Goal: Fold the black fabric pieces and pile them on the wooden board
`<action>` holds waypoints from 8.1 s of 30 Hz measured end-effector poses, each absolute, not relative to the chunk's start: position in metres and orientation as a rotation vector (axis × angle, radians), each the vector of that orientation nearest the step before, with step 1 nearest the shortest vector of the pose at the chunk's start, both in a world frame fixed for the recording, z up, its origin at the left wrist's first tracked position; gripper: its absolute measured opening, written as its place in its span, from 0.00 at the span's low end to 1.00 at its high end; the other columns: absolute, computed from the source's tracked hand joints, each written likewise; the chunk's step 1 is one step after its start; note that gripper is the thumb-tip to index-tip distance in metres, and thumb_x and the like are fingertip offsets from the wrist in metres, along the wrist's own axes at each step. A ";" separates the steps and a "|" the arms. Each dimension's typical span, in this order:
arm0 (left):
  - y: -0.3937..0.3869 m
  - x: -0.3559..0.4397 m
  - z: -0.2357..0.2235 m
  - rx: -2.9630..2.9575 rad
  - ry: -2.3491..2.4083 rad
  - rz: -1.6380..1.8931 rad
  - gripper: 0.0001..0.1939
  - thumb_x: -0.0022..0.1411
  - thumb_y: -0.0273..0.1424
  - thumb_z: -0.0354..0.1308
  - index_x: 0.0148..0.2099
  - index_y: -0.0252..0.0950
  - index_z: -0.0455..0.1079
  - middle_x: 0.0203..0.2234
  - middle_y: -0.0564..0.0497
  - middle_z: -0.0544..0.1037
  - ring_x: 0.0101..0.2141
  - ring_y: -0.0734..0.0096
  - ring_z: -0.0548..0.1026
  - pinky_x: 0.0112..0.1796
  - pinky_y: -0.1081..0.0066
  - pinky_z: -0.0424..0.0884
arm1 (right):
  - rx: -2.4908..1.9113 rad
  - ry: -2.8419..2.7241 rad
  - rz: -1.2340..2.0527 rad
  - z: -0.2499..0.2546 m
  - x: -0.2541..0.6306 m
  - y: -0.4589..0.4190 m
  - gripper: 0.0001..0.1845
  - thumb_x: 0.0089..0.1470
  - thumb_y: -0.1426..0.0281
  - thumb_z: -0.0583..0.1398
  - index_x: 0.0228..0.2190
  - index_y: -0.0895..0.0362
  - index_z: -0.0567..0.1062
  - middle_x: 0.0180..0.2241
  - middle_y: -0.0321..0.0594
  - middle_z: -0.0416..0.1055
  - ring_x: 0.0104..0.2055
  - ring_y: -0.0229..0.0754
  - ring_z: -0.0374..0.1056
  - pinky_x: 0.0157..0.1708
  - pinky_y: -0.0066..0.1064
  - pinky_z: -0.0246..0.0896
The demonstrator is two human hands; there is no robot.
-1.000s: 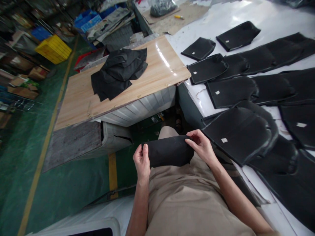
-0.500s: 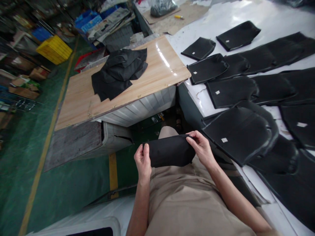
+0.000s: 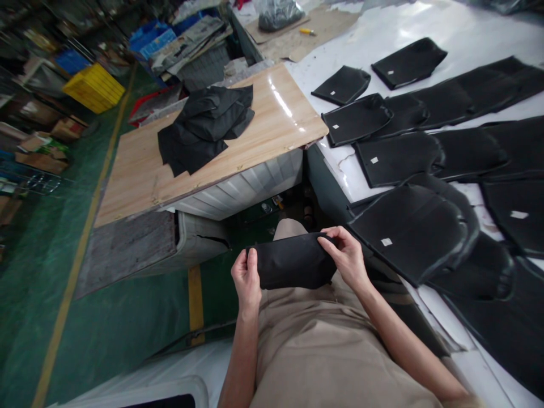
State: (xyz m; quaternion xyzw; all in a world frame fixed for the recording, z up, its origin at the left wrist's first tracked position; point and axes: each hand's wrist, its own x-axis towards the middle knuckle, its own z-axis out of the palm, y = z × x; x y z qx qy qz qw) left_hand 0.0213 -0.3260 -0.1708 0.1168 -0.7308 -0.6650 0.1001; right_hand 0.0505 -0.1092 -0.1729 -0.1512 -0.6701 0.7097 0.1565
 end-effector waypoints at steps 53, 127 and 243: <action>-0.328 0.021 -0.173 0.231 -2.286 -1.694 0.22 0.61 0.45 0.59 0.24 0.34 0.61 0.19 0.58 0.60 0.23 0.79 0.57 0.26 0.76 0.59 | -0.396 -2.275 1.995 -0.181 0.050 -0.087 0.20 0.45 0.61 0.70 0.35 0.52 0.66 0.32 0.35 0.67 0.33 0.41 0.65 0.31 0.33 0.62; -0.317 0.020 -0.176 0.329 -2.237 -1.914 0.20 0.60 0.44 0.60 0.26 0.33 0.65 0.20 0.57 0.63 0.23 0.79 0.60 0.27 0.78 0.61 | -0.014 -2.072 2.180 -0.182 0.052 -0.086 0.09 0.53 0.65 0.66 0.28 0.54 0.72 0.52 0.43 0.68 0.56 0.50 0.64 0.57 0.41 0.55; -0.254 0.023 -0.132 -0.520 -2.380 -2.072 0.23 0.55 0.50 0.63 0.26 0.35 0.64 0.21 0.56 0.61 0.25 0.74 0.59 0.27 0.73 0.56 | 0.340 -2.417 1.738 -0.092 0.053 -0.091 0.01 0.59 0.69 0.61 0.35 0.52 0.73 0.41 0.42 0.72 0.42 0.45 0.70 0.43 0.35 0.65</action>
